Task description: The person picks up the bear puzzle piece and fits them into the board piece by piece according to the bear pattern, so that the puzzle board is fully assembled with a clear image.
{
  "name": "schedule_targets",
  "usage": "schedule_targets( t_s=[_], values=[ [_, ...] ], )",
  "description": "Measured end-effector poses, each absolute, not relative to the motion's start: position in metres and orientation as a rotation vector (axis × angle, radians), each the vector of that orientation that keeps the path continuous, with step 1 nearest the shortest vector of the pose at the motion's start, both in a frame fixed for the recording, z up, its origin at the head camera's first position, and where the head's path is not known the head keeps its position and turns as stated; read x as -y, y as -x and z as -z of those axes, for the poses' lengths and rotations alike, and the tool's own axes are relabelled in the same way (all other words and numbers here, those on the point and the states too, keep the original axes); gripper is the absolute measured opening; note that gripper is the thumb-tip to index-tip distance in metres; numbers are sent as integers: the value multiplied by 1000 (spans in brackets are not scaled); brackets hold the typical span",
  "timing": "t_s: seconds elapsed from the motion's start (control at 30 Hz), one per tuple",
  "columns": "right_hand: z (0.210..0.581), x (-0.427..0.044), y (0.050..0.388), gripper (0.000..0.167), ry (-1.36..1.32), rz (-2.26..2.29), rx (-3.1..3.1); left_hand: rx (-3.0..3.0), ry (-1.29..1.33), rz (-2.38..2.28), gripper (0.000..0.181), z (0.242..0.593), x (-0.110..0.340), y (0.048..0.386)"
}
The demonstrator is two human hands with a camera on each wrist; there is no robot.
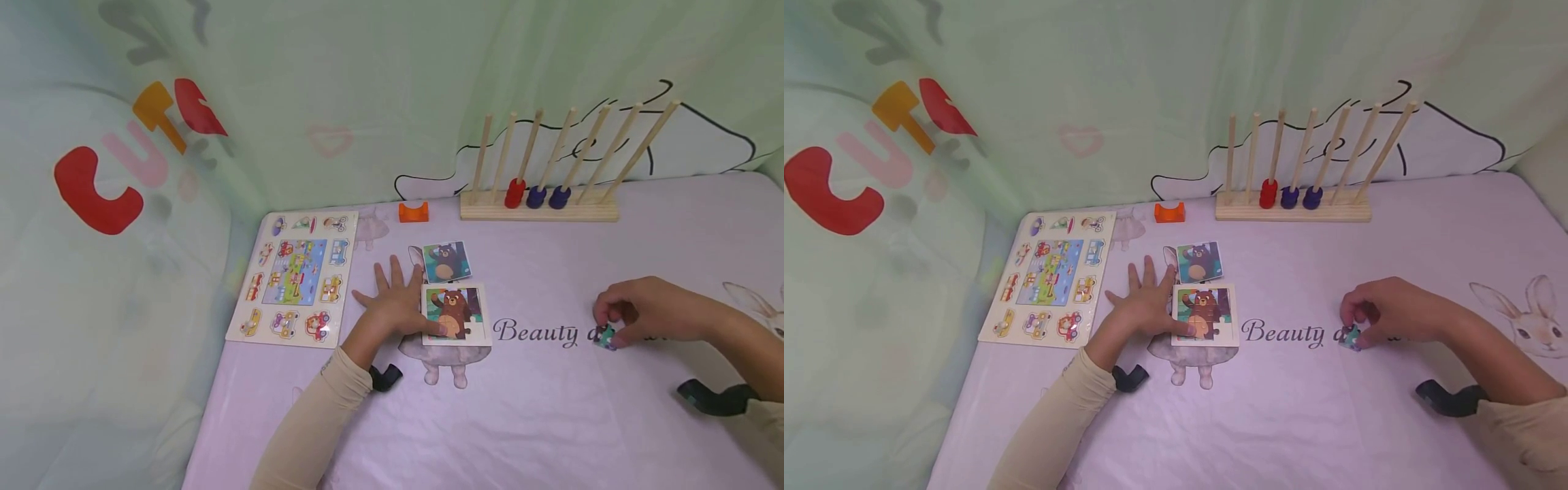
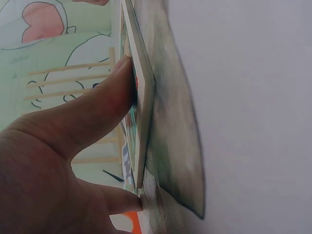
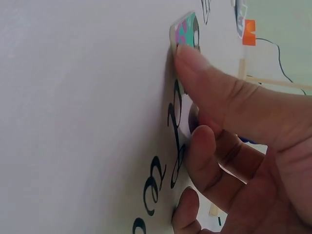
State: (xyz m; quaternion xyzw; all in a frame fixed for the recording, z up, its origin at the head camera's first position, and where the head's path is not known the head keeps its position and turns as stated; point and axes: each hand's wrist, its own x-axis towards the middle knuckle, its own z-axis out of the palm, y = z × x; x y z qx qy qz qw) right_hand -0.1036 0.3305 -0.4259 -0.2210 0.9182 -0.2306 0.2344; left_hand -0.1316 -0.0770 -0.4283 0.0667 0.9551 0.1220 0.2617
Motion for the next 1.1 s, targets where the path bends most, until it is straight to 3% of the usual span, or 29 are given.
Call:
schedule_targets(
  t_s=[1.1],
  values=[
    [422, -328, 108, 35, 556, 581, -2506, -2574, -171, -308, 126, 425, 76, 131]
  ],
)
